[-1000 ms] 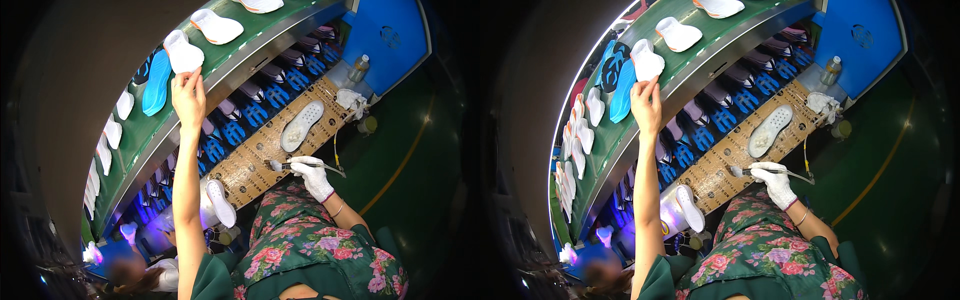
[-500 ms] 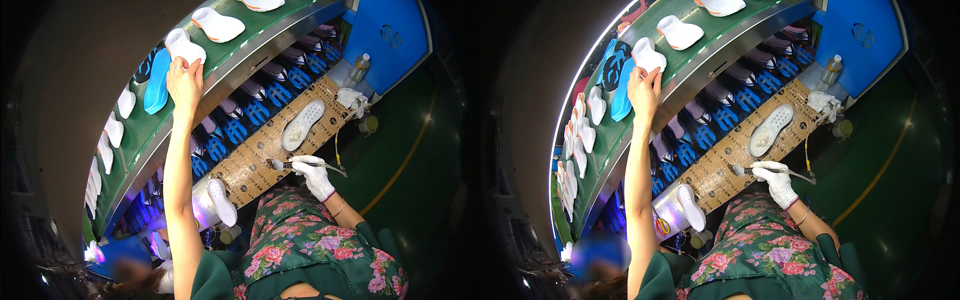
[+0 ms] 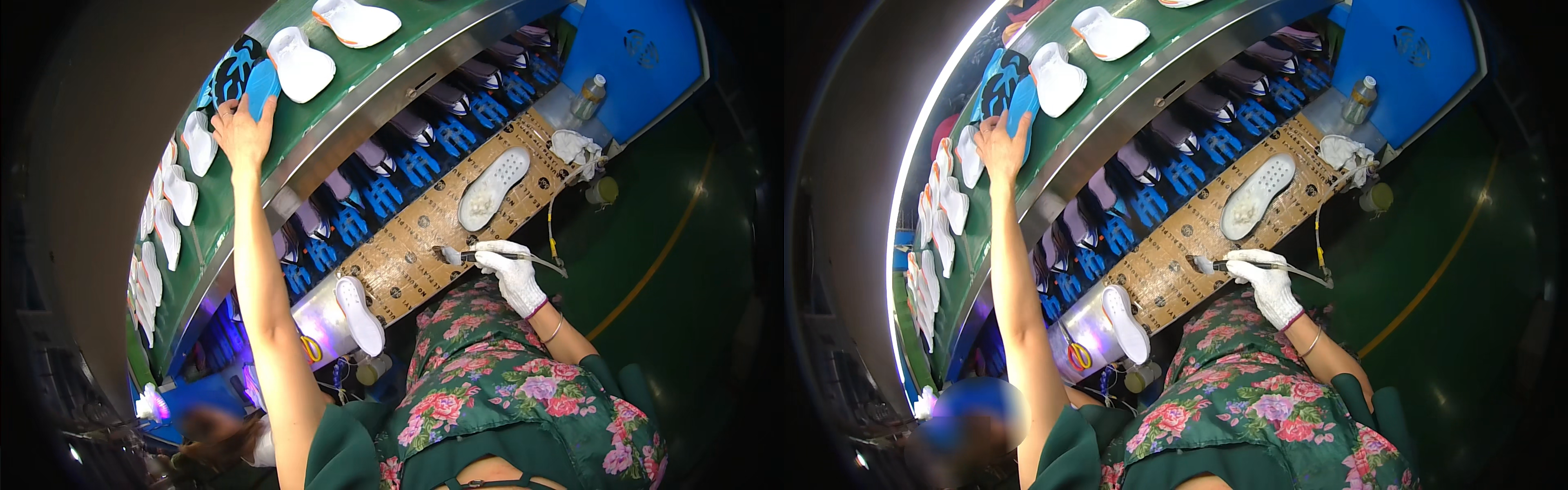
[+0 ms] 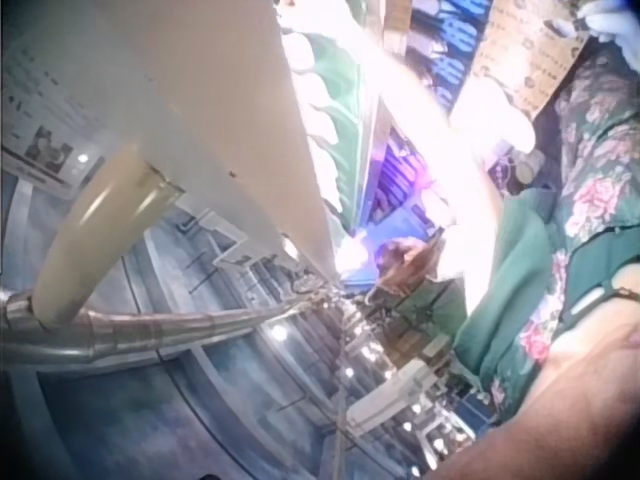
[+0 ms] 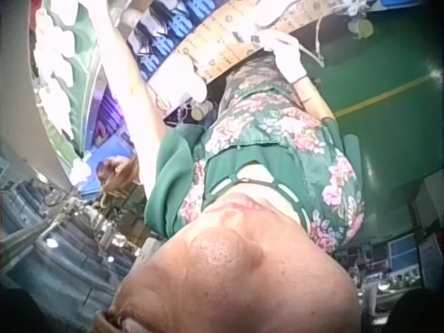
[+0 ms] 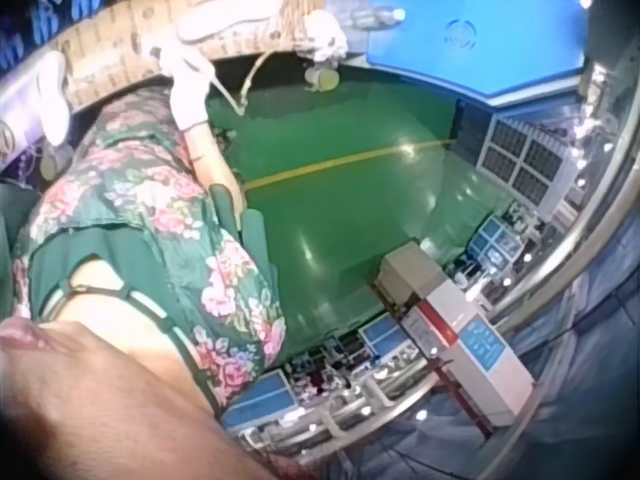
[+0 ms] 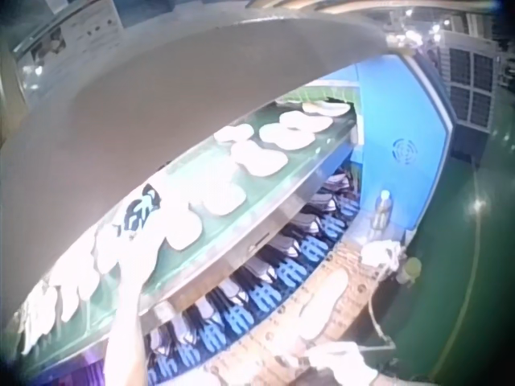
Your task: The person scrubs the soles of white and blue slippers using a brush while standing at a factory workstation. The person repeatedly picks up slippers from a conveyor belt, scrubs their soles, and places them back on the belt.
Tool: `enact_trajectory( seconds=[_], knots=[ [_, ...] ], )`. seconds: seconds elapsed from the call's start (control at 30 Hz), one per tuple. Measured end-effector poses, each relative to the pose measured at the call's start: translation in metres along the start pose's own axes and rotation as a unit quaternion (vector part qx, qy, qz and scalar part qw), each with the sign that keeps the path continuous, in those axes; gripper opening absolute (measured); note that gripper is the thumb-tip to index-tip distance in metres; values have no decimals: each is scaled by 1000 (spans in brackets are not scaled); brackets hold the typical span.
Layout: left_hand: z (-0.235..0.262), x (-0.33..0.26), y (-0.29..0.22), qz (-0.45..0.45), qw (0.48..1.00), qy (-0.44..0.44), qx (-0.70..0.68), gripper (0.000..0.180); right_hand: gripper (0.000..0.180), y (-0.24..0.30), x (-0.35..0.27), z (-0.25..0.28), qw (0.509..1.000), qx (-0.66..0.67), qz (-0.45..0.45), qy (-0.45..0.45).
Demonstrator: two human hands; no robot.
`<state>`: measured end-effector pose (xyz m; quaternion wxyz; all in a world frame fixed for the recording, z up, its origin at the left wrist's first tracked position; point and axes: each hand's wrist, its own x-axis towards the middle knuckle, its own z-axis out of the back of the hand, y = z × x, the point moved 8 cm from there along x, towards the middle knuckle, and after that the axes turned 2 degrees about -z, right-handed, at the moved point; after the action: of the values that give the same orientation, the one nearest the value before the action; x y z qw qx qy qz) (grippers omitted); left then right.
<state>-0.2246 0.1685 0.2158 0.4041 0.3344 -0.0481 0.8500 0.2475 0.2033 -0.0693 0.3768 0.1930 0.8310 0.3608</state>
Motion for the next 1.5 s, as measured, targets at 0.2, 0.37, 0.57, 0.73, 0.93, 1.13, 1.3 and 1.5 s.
enact_trajectory(
  seconds=[0.2, 0.37, 0.57, 0.73, 0.93, 1.13, 1.3, 1.5],
  knots=[
    [-22, -21, 35, -11, 973, 177, -146, 62, 20, -5, 3, -7, 1000, 1, -13, 18],
    [39, -63, 45, 28, 959, 186, -210, 49, 21, -8, 3, -12, 999, 2, -23, 29],
    [118, -169, 50, 142, 968, 139, -155, 68, 21, 2, 3, -29, 998, 5, -20, 67],
    [120, -265, 27, 249, 904, 65, -341, 107, 19, 30, 1, -58, 993, 33, 2, 117],
    [34, -329, -16, 437, 631, -16, -641, 64, 21, 75, -5, -106, 986, 65, 3, 153],
    [14, -375, -126, 521, 229, 120, -813, 69, 22, 119, -26, -152, 946, -89, 155, 271],
    [28, -398, -167, 471, 149, 120, -861, 79, 21, 127, -39, -173, 914, -222, 192, 280],
    [51, -388, -182, 418, 111, 85, -898, 119, 19, 131, -46, -177, 872, -251, 307, 289]
  ],
)
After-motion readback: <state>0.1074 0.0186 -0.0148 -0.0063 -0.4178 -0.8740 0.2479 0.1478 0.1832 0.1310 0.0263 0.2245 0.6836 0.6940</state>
